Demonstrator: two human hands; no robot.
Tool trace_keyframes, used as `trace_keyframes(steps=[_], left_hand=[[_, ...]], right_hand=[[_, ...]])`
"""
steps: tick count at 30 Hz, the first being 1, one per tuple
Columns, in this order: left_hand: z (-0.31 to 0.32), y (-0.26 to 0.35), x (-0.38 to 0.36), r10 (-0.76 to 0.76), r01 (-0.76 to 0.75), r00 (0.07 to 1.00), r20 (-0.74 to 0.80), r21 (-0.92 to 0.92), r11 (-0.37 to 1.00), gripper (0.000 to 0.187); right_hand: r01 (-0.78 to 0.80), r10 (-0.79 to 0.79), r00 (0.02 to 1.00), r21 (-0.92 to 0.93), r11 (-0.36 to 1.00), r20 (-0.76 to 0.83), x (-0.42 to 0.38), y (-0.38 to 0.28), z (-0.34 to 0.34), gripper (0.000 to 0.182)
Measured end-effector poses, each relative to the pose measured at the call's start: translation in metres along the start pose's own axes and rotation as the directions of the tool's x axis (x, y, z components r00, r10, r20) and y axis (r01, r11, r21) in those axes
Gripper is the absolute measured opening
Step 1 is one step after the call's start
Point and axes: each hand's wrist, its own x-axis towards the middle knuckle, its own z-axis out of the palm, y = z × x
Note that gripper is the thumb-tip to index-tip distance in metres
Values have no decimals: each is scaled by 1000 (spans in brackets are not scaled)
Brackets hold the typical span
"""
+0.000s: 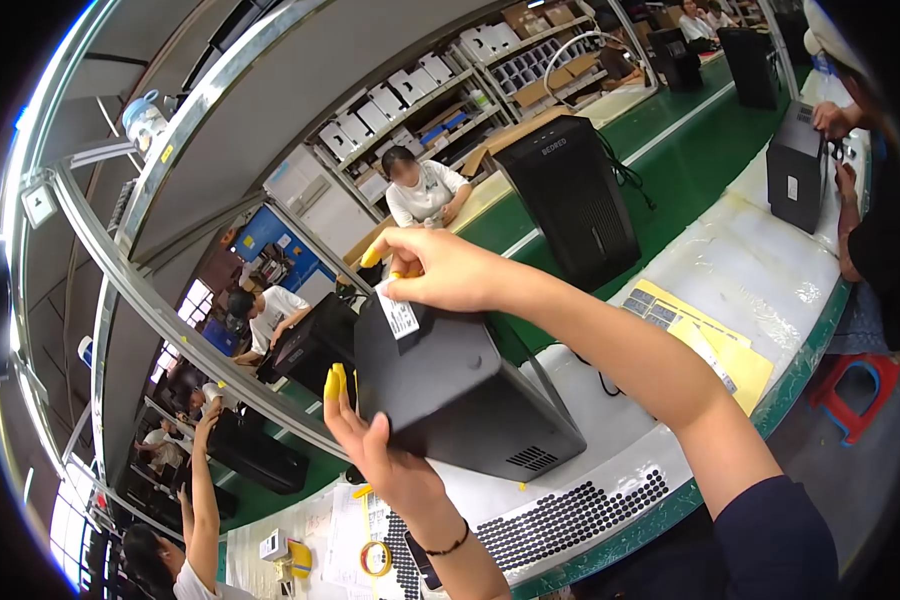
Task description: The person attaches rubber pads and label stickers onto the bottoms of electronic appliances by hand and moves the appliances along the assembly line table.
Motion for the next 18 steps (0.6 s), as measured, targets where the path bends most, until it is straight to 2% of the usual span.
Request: trace_keyframes(steps=[7,10,11,14,18], left_hand=[[-3,18,-58,105,-90,984,-146,108,990,78],[-9,22,-69,90,-72,986,-138,130,989,76],[-15,26,-73,29,-20,993,-111,78,997,74],[-20,31,-74,107,-110,994,26,208,972,66],[-19,34,-75,39,-37,999,-4,240,970,73]], right_hand=[[77,-72,997,-183,980,35,-47,-58,18,37],[84,-70,995,-212,974,72,-59,-67,22,38],[89,-74,995,-220,971,73,-61,-68,22,38],[72,-57,995,-210,975,76,-63,-73,23,37],[91,-78,995,-220,971,65,-63,-71,25,36]])
